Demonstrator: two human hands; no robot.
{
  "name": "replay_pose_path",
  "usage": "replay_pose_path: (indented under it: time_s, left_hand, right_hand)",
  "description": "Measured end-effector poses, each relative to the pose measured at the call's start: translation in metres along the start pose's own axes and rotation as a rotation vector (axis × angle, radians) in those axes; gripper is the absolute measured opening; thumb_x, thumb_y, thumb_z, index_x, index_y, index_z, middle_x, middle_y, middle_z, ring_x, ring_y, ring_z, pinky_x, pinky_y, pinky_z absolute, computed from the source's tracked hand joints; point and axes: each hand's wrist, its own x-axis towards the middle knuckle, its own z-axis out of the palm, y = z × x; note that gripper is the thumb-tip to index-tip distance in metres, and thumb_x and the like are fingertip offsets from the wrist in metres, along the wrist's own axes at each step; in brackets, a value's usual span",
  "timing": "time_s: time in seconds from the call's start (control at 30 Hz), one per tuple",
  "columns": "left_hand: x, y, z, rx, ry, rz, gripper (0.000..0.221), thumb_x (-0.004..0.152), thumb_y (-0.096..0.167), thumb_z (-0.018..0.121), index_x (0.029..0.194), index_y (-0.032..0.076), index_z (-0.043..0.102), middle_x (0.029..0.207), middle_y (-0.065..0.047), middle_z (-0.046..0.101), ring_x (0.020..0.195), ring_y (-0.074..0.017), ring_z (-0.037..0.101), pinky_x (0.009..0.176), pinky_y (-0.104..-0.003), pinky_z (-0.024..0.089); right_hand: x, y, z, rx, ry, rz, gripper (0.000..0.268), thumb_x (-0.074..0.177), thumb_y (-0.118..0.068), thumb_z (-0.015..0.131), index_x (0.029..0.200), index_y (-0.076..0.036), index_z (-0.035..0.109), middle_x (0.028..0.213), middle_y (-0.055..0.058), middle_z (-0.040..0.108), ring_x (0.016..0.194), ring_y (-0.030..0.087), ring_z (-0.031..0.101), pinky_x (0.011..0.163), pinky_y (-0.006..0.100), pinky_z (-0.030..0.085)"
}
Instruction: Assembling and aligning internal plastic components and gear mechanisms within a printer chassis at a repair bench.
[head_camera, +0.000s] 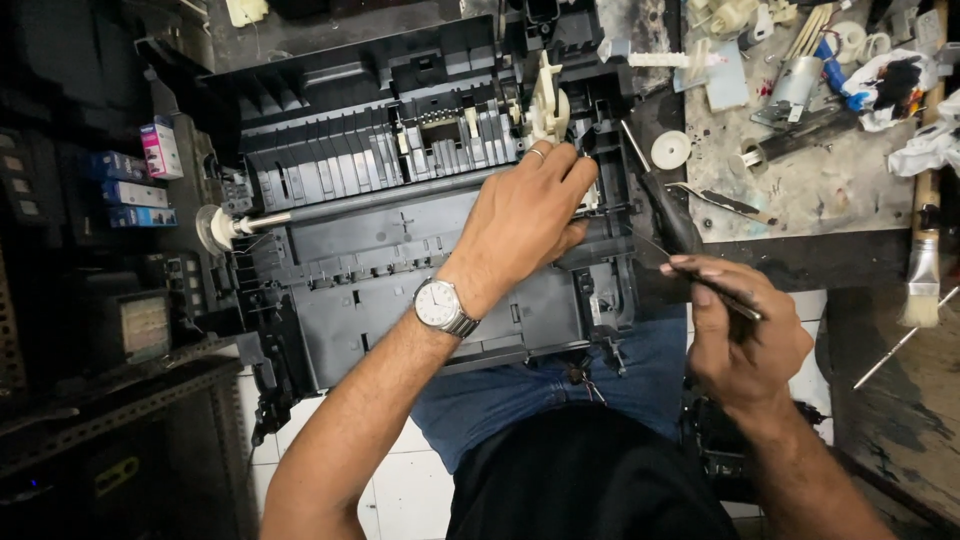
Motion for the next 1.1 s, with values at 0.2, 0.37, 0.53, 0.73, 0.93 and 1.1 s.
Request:
replay_pose_path:
  time_s: [0.2, 0.37, 0.53, 0.73, 0.93, 1.1]
  left_hand:
    - [0.0, 0.0, -0.002, 0.013, -0.041, 0.004, 0.068, 0.064, 0.035, 0.098, 0.106, 0.011, 0.051, 0.1, -0.006, 0.055, 0.083, -0.0181, 0.052, 0.049, -0.032, 0.055]
    - [0.0, 0.0, -0.003, 0.003, -0.052, 0.0, 0.068, 0.065, 0.035, 0.098, 0.106, 0.011, 0.05, 0.099, -0.005, 0.054, 0.083, -0.0173, 0.051, 0.047, -0.03, 0.053]
    - [-0.001, -0.001, -0.001, -0.008, -0.023, -0.001, 0.063, 0.069, 0.035, 0.098, 0.101, 0.012, 0.049, 0.094, -0.004, 0.051, 0.077, -0.017, 0.048, 0.043, -0.032, 0.048]
    - [-0.003, -0.006, 0.002, -0.038, 0.05, 0.029, 0.056, 0.075, 0.038, 0.094, 0.099, 0.012, 0.051, 0.096, -0.004, 0.054, 0.081, -0.0189, 0.051, 0.04, -0.033, 0.045]
    - [-0.004, -0.007, 0.0, -0.019, 0.042, 0.073, 0.057, 0.077, 0.04, 0.092, 0.109, 0.013, 0.053, 0.104, -0.003, 0.058, 0.083, -0.0156, 0.051, 0.04, -0.027, 0.042]
    - [-0.005, -0.009, 0.004, -0.019, 0.056, 0.093, 0.047, 0.079, 0.037, 0.09, 0.099, 0.014, 0.053, 0.103, -0.002, 0.055, 0.083, -0.0163, 0.05, 0.038, -0.029, 0.038]
  right_hand:
    - [0.003, -0.001, 0.001, -0.019, -0.021, 0.012, 0.015, 0.099, 0.016, 0.059, 0.113, 0.013, 0.052, 0.105, 0.033, 0.067, 0.1, 0.046, 0.074, 0.096, 0.05, 0.065]
    - [0.003, -0.007, 0.0, -0.018, -0.041, 0.031, 0.016, 0.1, 0.019, 0.057, 0.113, 0.01, 0.053, 0.107, 0.032, 0.068, 0.102, 0.044, 0.075, 0.097, 0.048, 0.064]
    - [0.003, -0.01, -0.002, -0.021, -0.067, -0.064, 0.014, 0.1, 0.014, 0.058, 0.112, 0.009, 0.053, 0.104, 0.03, 0.07, 0.1, 0.042, 0.076, 0.09, 0.048, 0.065]
    - [0.0, -0.014, -0.003, -0.008, -0.102, -0.041, 0.014, 0.101, 0.015, 0.056, 0.112, 0.008, 0.053, 0.104, 0.03, 0.07, 0.101, 0.043, 0.075, 0.093, 0.047, 0.064]
    - [-0.003, -0.015, -0.003, 0.007, -0.065, 0.014, 0.012, 0.102, 0.017, 0.05, 0.113, 0.012, 0.048, 0.105, 0.035, 0.066, 0.101, 0.047, 0.073, 0.095, 0.051, 0.064]
    - [-0.003, -0.014, -0.001, 0.026, -0.025, 0.051, 0.009, 0.104, 0.016, 0.05, 0.112, 0.013, 0.049, 0.105, 0.034, 0.065, 0.101, 0.047, 0.073, 0.098, 0.052, 0.063]
